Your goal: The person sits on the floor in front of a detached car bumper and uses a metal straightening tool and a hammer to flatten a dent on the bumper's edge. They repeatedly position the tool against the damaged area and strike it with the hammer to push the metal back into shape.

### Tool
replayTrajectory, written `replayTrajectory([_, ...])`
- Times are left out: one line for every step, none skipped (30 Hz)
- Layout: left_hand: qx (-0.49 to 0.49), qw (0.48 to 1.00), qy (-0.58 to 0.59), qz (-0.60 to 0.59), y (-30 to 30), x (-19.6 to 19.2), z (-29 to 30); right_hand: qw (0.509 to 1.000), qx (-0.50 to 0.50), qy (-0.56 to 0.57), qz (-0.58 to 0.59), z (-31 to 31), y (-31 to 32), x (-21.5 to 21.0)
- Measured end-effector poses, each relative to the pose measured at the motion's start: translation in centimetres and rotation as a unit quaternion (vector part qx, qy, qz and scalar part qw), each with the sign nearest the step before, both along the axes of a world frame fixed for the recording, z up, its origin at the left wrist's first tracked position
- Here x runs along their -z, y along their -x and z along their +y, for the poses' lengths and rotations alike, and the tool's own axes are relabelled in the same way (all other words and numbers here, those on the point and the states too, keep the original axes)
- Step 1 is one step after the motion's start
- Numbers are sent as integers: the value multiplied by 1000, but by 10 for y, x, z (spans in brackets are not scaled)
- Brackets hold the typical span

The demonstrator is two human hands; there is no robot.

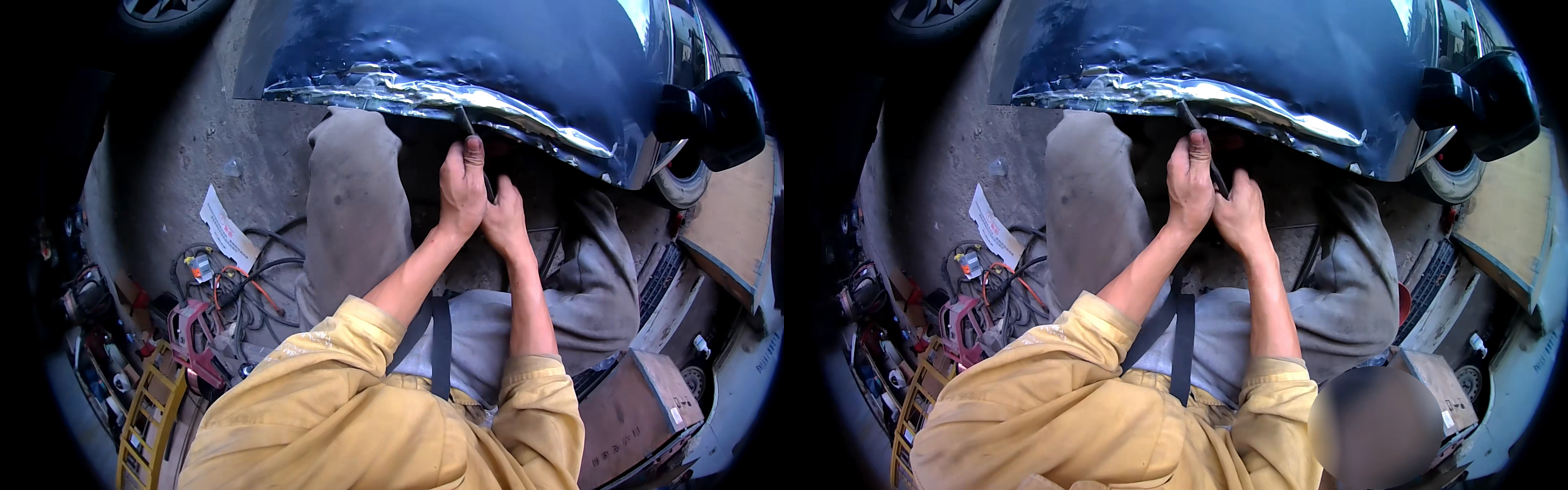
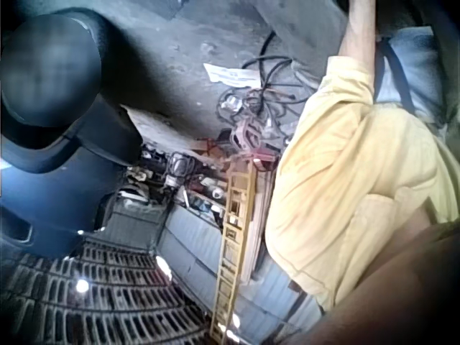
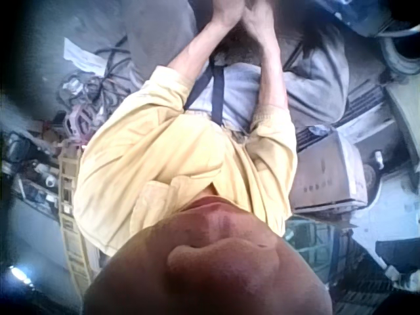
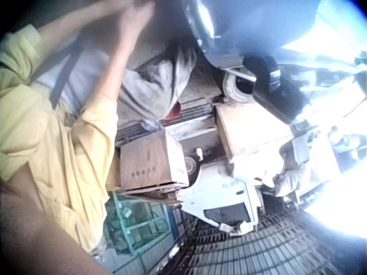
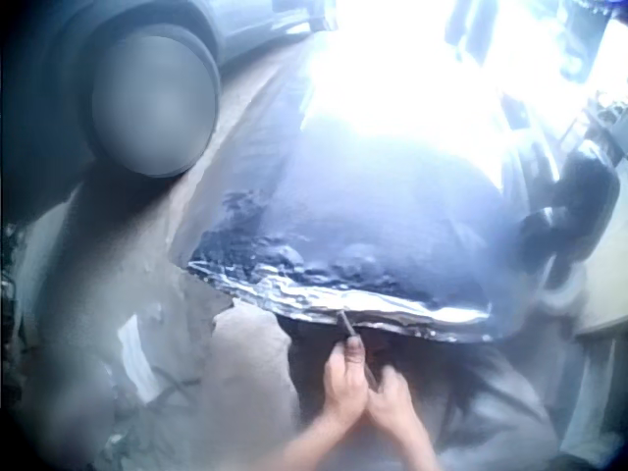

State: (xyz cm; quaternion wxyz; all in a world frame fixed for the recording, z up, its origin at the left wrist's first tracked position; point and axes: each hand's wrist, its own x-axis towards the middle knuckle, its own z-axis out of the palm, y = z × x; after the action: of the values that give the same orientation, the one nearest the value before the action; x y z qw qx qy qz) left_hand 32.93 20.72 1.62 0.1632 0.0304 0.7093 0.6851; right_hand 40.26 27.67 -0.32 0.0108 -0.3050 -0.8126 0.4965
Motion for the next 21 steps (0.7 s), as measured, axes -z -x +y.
replayTrajectory([7, 1000, -1, -5, 1, 1, -1, 1000, 17, -15, -2, -1, 2, 1])
replayTrajectory([14, 1000, -3, -11, 1, 1, -1, 999, 34, -30, -5, -3, 5, 3])
replayTrajectory([11, 1000, -10, -12, 1, 1, 0, 998, 47, -47, -4, -4, 10, 2])
replayTrajectory([8, 1000, -12, -19, 1, 2, 1, 998, 50, -49, -2, -5, 11, 2])
replayTrajectory([5, 1000, -14, -26, 0, 3, 2, 997, 52, -51, 1, -7, 12, 3])
replayTrajectory([2, 999, -20, -33, 0, 3, 3, 997, 56, -57, 5, -7, 12, 2])
replayTrajectory([22, 998, -34, -42, 2, 7, 3, 997, 54, -56, -1, -6, 12, 2])
replayTrajectory([41, 997, -49, -51, 4, 14, 2, 997, 52, -55, -7, -5, 11, 3])
replayTrajectory([61, 994, -64, -61, 6, 13, 3, 997, 51, -56, -13, -4, 11, 2])
replayTrajectory([62, 990, -88, -88, 5, 11, 4, 997, 55, -48, -3, -6, 10, -1])
replayTrajectory([64, 985, -111, -116, 4, 9, 6, 997, 59, -39, 8, -8, 8, -5])
replayTrajectory([64, 978, -137, -142, 4, 3, 9, 997, 62, -33, 19, -8, 7, -9])
replayTrajectory([65, 981, -124, -133, 4, -1, 10, 998, 54, -25, 5, -10, 5, -8])
replayTrajectory([66, 984, -111, -123, 4, -5, 10, 998, 56, -13, -2, -11, 4, -12])
replayTrajectory([66, 987, -98, -114, 5, -9, 8, 998, 57, 0, -10, -15, 4, -19])
replayTrajectory([72, 986, -85, -121, 7, -14, 6, 998, 58, 12, -17, -19, 5, -26])
replayTrajectory([78, 986, -71, -128, 9, -20, 3, 996, 80, 16, -44, -24, 6, -32])
replayTrajectory([81, 986, -59, -135, 10, -27, -1, 993, 98, 40, -50, -34, 7, -45])
replayTrajectory([94, 984, -53, -140, 12, -30, -5, 991, 108, 46, -59, -40, 8, -50])
replayTrajectory([113, 980, -55, -151, 15, -31, -10, 989, 118, 52, -68, -44, 9, -53])
replayTrajectory([124, 979, -68, -150, 18, -27, -14, 988, 130, 56, -65, -49, 11, -55])
